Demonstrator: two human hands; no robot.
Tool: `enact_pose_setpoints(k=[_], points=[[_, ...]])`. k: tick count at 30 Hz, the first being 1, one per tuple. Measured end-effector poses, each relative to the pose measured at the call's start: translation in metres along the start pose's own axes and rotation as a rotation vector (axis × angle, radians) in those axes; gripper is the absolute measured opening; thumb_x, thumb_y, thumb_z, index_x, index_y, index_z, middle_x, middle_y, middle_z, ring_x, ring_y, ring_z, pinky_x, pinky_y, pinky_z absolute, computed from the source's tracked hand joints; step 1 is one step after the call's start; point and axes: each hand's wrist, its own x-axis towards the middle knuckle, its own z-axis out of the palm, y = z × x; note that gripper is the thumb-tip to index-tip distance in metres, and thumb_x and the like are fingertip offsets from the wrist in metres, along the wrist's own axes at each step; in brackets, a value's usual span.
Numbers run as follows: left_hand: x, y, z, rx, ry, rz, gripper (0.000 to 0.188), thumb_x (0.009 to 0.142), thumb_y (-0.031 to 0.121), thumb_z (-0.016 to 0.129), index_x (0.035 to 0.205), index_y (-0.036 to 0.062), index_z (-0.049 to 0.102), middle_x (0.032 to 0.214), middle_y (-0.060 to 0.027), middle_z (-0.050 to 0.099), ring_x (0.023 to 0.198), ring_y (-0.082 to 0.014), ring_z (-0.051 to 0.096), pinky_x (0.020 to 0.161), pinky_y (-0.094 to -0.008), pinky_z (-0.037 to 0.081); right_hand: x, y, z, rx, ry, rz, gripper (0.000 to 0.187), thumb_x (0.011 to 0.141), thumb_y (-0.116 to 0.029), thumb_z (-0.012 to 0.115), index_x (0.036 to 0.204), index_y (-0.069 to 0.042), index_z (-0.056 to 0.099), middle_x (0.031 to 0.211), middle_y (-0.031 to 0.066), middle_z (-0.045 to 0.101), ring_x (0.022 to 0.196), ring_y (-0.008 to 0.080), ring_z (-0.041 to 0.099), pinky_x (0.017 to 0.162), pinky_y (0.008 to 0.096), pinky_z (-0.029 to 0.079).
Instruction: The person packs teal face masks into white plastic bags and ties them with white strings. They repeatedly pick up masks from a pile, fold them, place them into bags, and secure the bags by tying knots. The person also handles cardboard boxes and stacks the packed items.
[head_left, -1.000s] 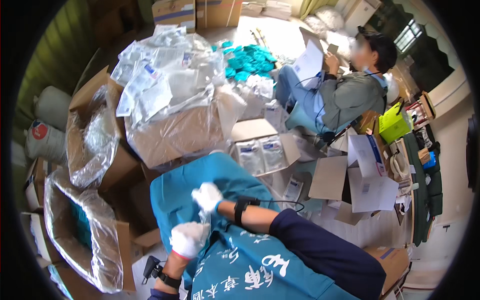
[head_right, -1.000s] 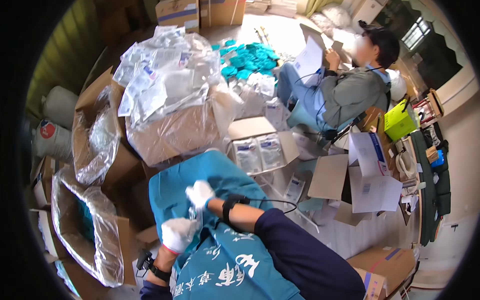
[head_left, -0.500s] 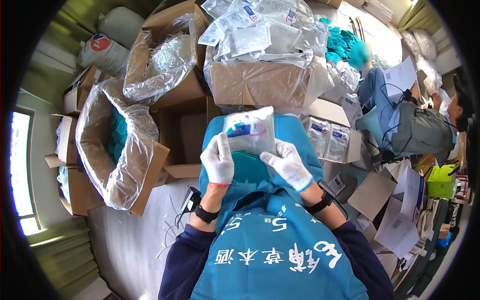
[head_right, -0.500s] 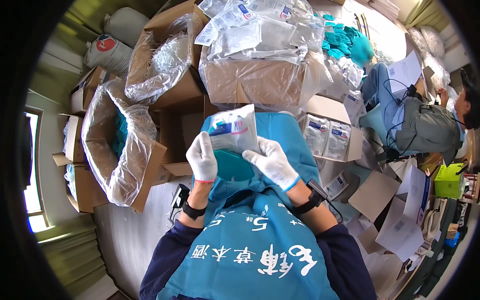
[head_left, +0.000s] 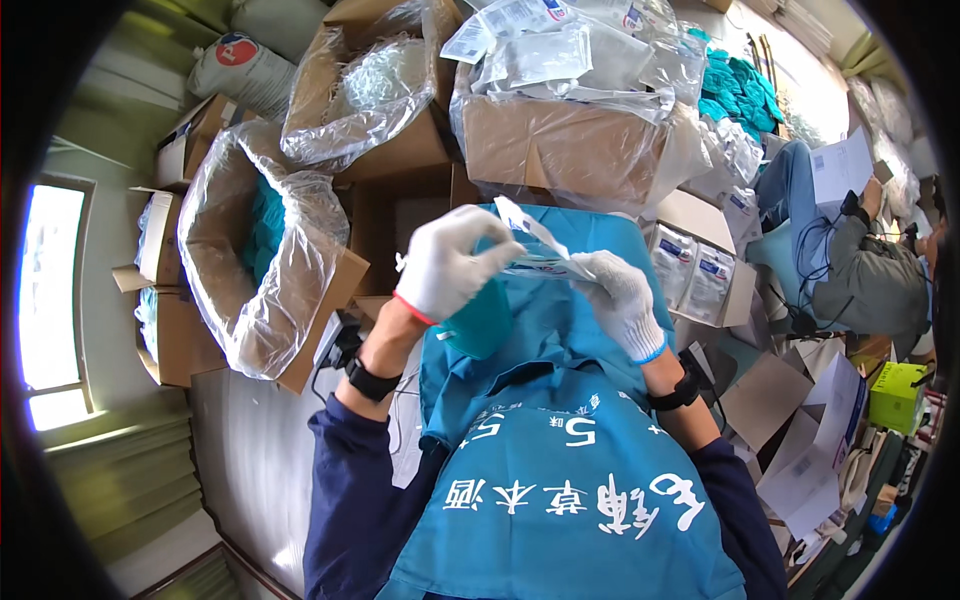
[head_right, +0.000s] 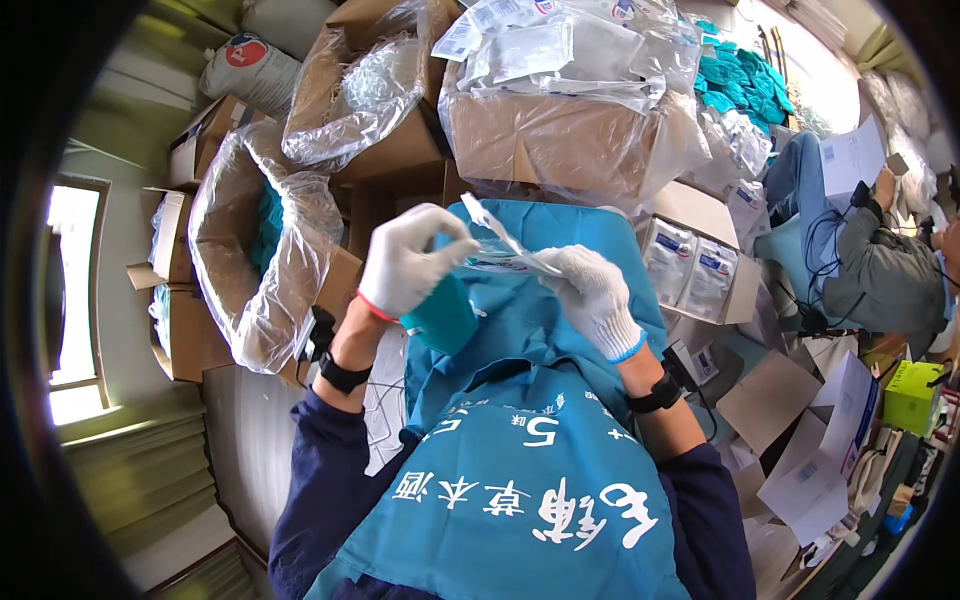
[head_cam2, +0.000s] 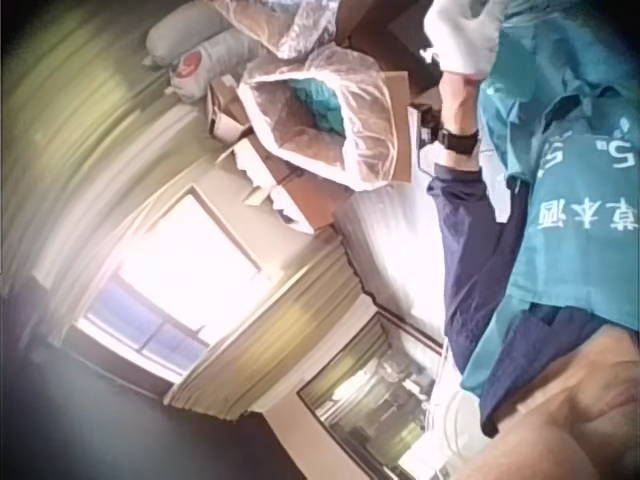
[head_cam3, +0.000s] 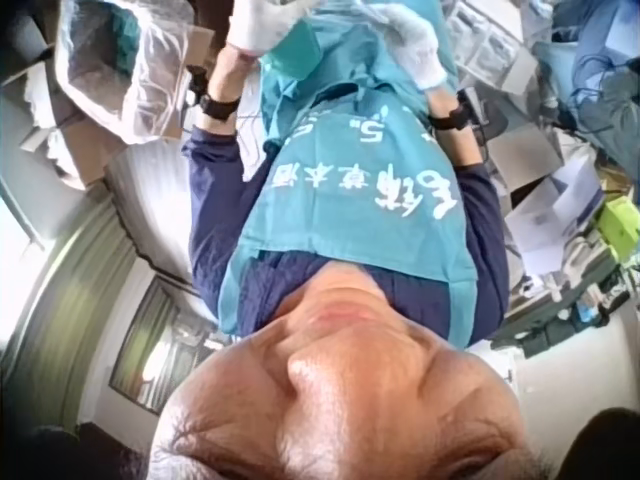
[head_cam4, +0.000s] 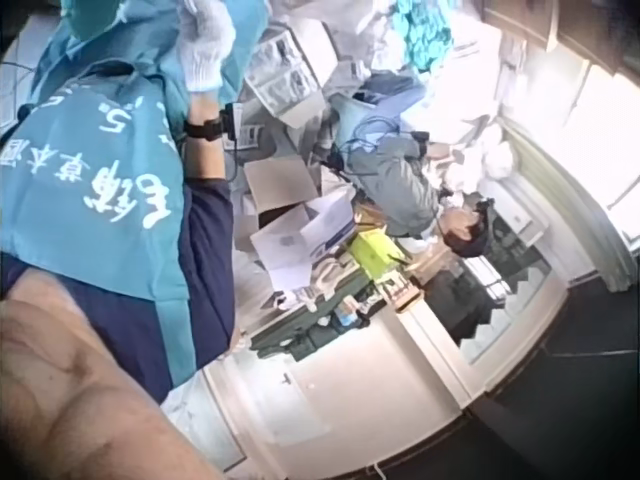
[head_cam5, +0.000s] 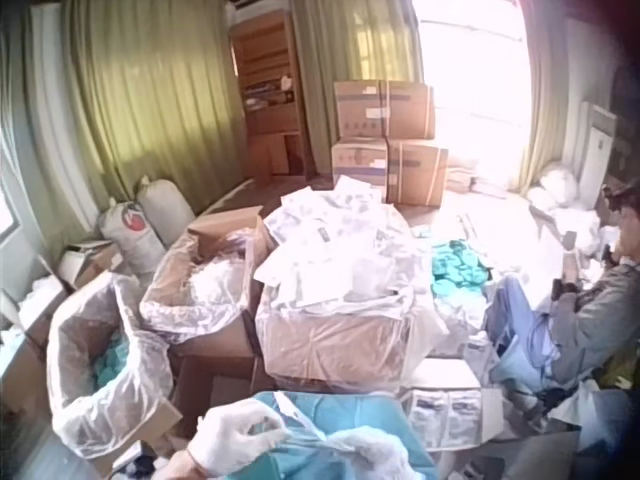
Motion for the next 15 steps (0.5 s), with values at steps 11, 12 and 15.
enact_pose_setpoints(k=[11,12,15], points=[[0.002,-0.002,0.034,0.053,-0.236,0.03,0.024,0.082,0.014,0.075,0.104,0.0046,0.073,0.094,-0.0145,0.07,0.082,-0.028,0.069,0.077,-0.0341,0.054,-0.002,0.004,0.001,0.495,0.009,0.396,0.023,0.087,-0.003,0.066,0.109,-0.009,0.07,0.097,0.0121,0.072,0.088,0.031,0.07,0.076,0.0328,0.056],[0.002,-0.005,0.035,0.053,-0.256,0.004,0.025,0.082,0.013,0.075,0.105,0.0049,0.073,0.093,-0.0147,0.07,0.081,-0.0279,0.069,0.077,-0.0339,0.054,-0.002,0.004,0.009,0.897,0.07,0.58,0.023,0.088,-0.003,0.066,0.109,-0.009,0.07,0.097,0.0124,0.072,0.087,0.0313,0.07,0.075,0.0327,0.056],[0.004,-0.016,0.03,0.052,-0.338,-0.074,0.024,0.081,0.012,0.076,0.104,0.0048,0.073,0.088,-0.0164,0.069,0.079,-0.028,0.068,0.075,-0.0331,0.054,-0.001,0.007,0.01,0.167,-0.047,0.131,0.027,0.087,-0.003,0.063,0.112,-0.01,0.07,0.097,0.0118,0.073,0.083,0.0285,0.072,0.072,0.032,0.057]])
